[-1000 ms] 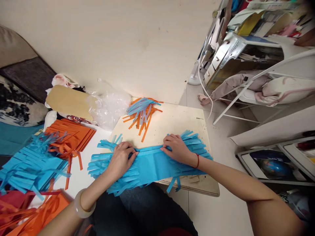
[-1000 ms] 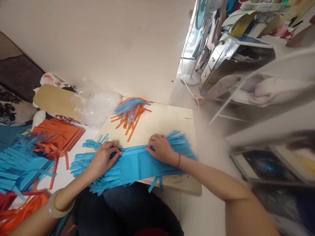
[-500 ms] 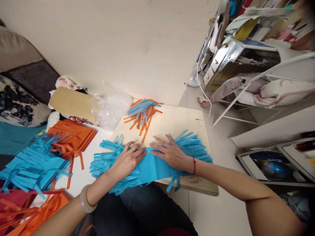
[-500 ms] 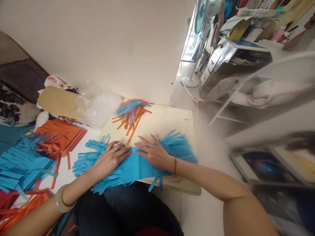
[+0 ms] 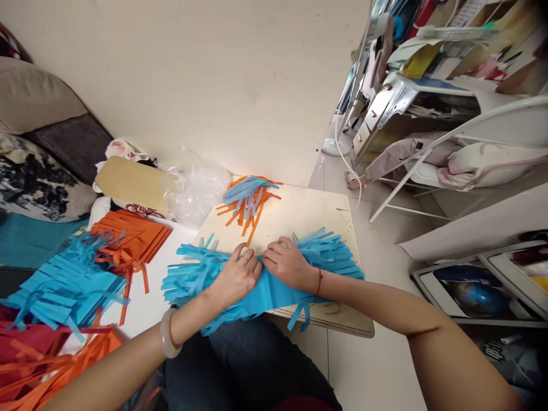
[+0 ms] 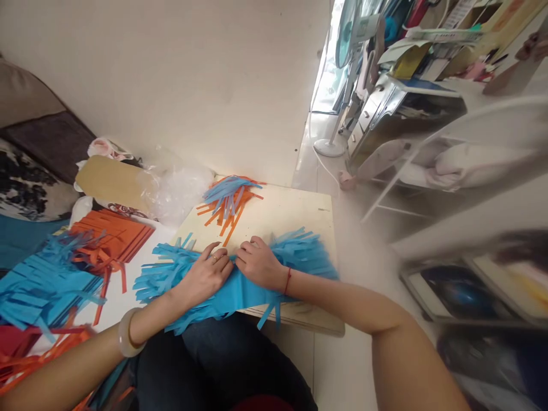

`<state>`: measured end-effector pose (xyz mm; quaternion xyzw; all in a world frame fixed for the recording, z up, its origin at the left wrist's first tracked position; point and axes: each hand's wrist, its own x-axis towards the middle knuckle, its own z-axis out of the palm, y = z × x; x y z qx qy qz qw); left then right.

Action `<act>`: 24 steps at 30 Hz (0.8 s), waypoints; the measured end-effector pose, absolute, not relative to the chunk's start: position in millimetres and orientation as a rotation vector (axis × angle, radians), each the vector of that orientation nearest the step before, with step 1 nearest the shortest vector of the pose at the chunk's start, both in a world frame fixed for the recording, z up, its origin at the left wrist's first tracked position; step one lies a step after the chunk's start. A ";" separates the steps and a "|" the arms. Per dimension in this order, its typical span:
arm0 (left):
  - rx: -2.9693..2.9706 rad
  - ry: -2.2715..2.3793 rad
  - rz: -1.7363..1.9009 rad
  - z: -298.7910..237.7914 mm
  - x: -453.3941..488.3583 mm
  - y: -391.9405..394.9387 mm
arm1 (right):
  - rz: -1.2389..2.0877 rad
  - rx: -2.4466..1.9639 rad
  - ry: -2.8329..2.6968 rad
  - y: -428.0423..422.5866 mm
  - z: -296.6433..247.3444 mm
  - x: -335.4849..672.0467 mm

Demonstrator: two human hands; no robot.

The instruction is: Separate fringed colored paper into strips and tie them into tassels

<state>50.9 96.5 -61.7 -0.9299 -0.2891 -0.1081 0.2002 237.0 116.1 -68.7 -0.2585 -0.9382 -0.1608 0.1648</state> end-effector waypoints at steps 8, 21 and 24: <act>-2.674 -0.968 -0.501 -78.0 33.5 71.6 | -0.277 -0.718 -2.649 111.0 -75.7 271.1; -2.646 -0.999 -0.603 -77.4 24.2 66.1 | -0.288 -0.678 -2.696 102.8 -72.5 280.5; -2.701 -1.108 -0.727 -79.5 21.3 66.0 | -0.139 -0.768 -2.698 104.1 -74.6 283.0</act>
